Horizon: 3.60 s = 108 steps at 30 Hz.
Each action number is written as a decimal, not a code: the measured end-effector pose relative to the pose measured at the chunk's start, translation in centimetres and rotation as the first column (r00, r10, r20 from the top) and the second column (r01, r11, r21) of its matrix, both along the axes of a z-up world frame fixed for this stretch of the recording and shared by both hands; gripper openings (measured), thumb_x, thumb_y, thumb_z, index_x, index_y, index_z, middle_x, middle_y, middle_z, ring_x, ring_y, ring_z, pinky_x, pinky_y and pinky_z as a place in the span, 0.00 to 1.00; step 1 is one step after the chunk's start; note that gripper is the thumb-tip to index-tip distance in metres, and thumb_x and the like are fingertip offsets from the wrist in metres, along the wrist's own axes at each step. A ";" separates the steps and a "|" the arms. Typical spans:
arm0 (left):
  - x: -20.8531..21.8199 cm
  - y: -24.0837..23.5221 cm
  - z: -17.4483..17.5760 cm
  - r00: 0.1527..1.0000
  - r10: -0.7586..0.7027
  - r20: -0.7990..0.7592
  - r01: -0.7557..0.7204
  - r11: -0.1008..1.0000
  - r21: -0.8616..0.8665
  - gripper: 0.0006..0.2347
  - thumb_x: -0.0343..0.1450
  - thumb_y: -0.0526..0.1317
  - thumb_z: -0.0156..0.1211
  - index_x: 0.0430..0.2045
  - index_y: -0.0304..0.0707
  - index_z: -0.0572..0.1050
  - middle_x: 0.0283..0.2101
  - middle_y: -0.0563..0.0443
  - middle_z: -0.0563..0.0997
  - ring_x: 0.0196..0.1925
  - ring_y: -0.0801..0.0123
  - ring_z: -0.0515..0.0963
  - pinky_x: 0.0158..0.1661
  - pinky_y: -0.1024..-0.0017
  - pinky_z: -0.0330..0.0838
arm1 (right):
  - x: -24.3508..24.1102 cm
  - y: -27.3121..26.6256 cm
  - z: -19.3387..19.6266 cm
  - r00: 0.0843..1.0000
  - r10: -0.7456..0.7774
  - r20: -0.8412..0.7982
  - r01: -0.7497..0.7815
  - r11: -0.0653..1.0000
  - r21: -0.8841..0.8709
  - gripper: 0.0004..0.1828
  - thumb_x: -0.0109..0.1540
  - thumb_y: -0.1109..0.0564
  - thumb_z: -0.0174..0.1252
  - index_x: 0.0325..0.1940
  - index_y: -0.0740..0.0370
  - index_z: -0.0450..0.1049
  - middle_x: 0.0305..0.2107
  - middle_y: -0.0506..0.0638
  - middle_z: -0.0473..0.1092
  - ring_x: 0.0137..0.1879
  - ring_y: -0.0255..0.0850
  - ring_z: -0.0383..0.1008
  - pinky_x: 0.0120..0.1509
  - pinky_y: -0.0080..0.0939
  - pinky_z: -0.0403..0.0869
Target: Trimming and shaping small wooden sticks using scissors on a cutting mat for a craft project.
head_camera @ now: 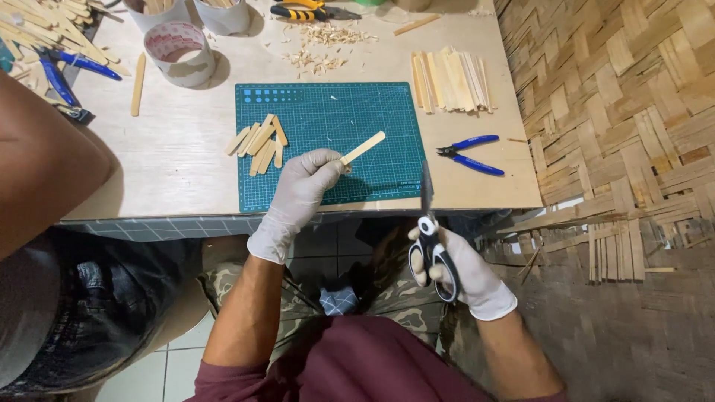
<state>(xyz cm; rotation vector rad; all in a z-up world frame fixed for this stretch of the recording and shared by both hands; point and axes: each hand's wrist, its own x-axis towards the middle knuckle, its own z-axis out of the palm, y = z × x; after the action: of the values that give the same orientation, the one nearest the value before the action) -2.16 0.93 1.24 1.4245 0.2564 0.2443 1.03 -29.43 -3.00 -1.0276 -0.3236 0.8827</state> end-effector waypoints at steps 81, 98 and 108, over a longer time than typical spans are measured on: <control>2.9 0.7 3.3 0.849 -0.128 -0.512 0.089 0.991 -0.099 0.05 0.67 0.32 0.58 0.21 0.36 0.80 0.12 0.61 0.57 0.10 0.83 0.48 0.14 0.82 0.49 | 5.2 12.6 10.8 0.974 0.137 -0.180 -0.225 0.691 -0.687 0.23 0.57 0.40 0.64 0.43 0.61 0.75 0.18 0.48 0.69 0.21 0.37 0.71 0.25 0.36 0.72; 3.7 1.4 2.5 0.849 -0.189 -0.494 0.149 0.982 -0.119 0.06 0.70 0.32 0.56 0.25 0.31 0.79 0.12 0.59 0.60 0.08 0.82 0.53 0.13 0.79 0.52 | 5.4 12.0 9.8 0.972 0.072 -0.222 -0.197 0.768 -0.610 0.15 0.57 0.48 0.64 0.38 0.62 0.76 0.16 0.50 0.69 0.18 0.39 0.69 0.21 0.40 0.71; 3.5 1.2 3.3 0.846 -0.167 -0.507 0.126 0.985 -0.115 0.05 0.69 0.33 0.57 0.26 0.30 0.78 0.12 0.59 0.59 0.08 0.80 0.54 0.14 0.78 0.52 | 4.8 11.9 9.4 0.984 0.039 -0.173 -0.141 0.766 -0.627 0.13 0.57 0.52 0.65 0.37 0.65 0.77 0.16 0.50 0.69 0.18 0.36 0.69 0.20 0.35 0.70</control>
<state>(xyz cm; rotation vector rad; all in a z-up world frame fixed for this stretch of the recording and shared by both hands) 1.38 2.09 4.51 1.4038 0.5874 -0.2829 5.81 -17.54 6.37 -1.5752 0.0781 1.1919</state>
